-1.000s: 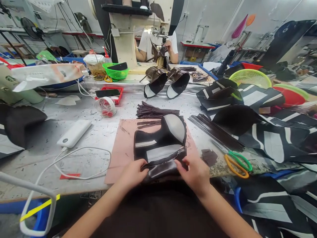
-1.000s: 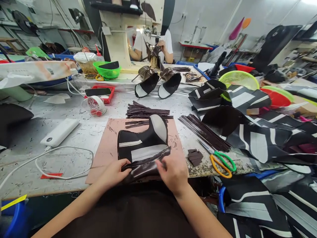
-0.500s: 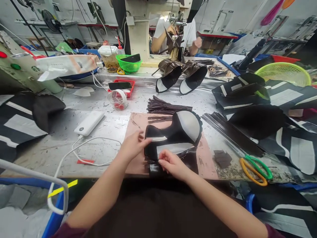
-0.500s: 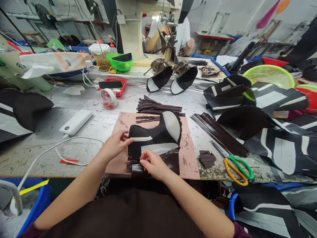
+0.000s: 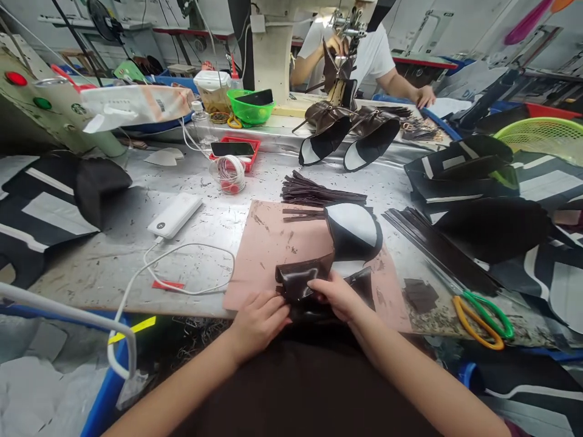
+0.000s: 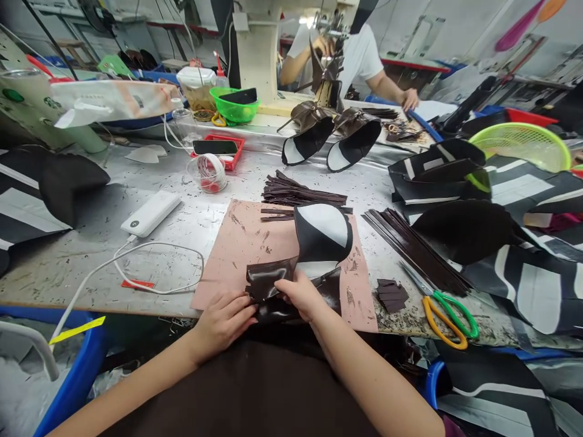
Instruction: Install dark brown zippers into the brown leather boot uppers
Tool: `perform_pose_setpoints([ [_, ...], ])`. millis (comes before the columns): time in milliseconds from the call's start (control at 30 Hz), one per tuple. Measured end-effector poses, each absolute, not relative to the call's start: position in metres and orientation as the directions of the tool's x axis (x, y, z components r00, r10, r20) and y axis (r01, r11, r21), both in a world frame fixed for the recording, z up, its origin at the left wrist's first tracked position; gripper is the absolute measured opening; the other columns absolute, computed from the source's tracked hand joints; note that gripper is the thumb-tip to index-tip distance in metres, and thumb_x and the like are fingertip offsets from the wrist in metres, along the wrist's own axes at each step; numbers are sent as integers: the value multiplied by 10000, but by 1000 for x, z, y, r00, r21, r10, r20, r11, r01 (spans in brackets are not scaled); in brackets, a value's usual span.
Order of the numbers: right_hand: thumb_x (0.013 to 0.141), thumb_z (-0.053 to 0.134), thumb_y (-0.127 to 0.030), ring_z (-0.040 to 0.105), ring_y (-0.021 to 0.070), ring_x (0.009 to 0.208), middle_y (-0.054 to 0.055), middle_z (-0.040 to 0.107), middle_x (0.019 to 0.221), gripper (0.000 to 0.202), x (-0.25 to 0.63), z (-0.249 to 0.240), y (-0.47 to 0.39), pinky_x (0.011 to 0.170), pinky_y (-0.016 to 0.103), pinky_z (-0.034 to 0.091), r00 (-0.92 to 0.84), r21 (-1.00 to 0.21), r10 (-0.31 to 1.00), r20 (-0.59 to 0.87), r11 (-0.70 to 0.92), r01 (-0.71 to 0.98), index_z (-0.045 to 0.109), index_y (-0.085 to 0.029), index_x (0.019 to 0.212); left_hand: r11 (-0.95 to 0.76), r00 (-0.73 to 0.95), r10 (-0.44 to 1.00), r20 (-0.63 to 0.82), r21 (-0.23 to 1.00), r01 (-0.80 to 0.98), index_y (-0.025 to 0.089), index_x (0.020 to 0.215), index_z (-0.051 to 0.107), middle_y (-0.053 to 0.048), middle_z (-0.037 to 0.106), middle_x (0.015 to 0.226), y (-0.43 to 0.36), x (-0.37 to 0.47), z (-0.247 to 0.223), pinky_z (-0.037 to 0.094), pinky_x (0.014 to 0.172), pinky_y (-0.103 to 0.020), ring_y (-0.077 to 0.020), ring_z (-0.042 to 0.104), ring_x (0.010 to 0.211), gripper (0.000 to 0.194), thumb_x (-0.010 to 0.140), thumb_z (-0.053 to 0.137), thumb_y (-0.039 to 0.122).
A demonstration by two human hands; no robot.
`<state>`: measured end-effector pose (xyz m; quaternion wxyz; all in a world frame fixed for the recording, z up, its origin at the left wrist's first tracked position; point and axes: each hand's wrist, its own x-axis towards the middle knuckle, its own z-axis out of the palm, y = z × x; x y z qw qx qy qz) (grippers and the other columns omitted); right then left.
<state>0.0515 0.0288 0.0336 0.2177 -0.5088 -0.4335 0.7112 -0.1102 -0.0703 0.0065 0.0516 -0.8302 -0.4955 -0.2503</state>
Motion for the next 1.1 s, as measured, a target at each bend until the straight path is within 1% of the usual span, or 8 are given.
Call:
perform_pose_setpoints([
  [100, 530, 668, -298, 466, 93, 431, -27, 542, 497, 224, 50, 31, 26, 388, 203, 329, -347, -850, 777, -526, -489, 195, 524, -165, 640, -515, 424, 796, 433, 114, 850, 165, 881, 590, -51, 628, 900, -73, -109, 1, 410, 787, -305, -190, 546, 954, 139, 844, 467, 221],
  [233, 556, 669, -307, 509, 128, 446, -1, 576, 521, 190, 42, 28, 20, 415, 254, 420, -266, -882, 852, -452, -381, 278, 532, -180, 591, -499, 430, 778, 458, 35, 866, 161, 890, 588, -60, 627, 870, -75, -105, -2, 420, 742, -296, -187, 569, 922, 136, 843, 471, 212],
  [367, 564, 665, -309, 549, 156, 457, 9, 600, 543, 180, 37, 20, 15, 467, 297, 484, -241, -890, 883, -402, -315, 330, 548, -179, 607, -470, 391, 771, 503, 36, 882, 148, 920, 587, -73, 640, 954, -81, -103, -5, 413, 765, -302, -194, 563, 967, 135, 833, 500, 204],
  [600, 621, 627, -327, 630, 239, 628, 58, 639, 606, 174, 41, 7, 14, 491, 309, 503, -253, -885, 924, -285, -153, 439, 604, -164, 678, -458, 370, 772, 517, 49, 888, 150, 919, 599, -56, 659, 965, -82, -103, -7, 400, 735, -309, -196, 581, 917, 147, 827, 514, 226],
  [733, 636, 613, -325, 638, 244, 653, 60, 646, 619, 168, 39, 4, 12, 499, 303, 506, -255, -880, 931, -263, -122, 460, 615, -165, 688, -447, 371, 777, 508, 31, 894, 165, 921, 596, -55, 657, 980, -81, -103, -9, 387, 717, -304, -179, 581, 885, 148, 830, 501, 233],
  [933, 648, 603, -320, 627, 223, 571, 59, 640, 580, 154, 39, 13, 13, 480, 295, 492, -276, -842, 915, -294, -111, 528, 590, -171, 611, -423, 415, 838, 353, -58, 904, 213, 907, 585, -55, 572, 1171, -80, -103, -5, 372, 681, -301, -171, 552, 822, 157, 790, 481, 210],
  [1000, 645, 615, -335, 633, 235, 601, 65, 651, 594, 171, 45, 22, 17, 525, 314, 501, -320, -813, 896, -307, -72, 578, 595, -170, 606, -415, 418, 844, 336, -83, 906, 223, 909, 584, -49, 583, 1155, -79, -102, -3, 365, 688, -312, -185, 545, 821, 175, 768, 482, 211],
  [1100, 682, 583, -320, 638, 253, 774, 88, 685, 785, 177, 60, 32, 25, 679, 353, 504, -361, -807, 899, -248, 14, 590, 625, -161, 748, -393, 398, 848, 351, -88, 915, 228, 888, 589, -47, 597, 1130, -79, -99, -1, 351, 705, -330, -201, 541, 817, 169, 760, 479, 227],
])
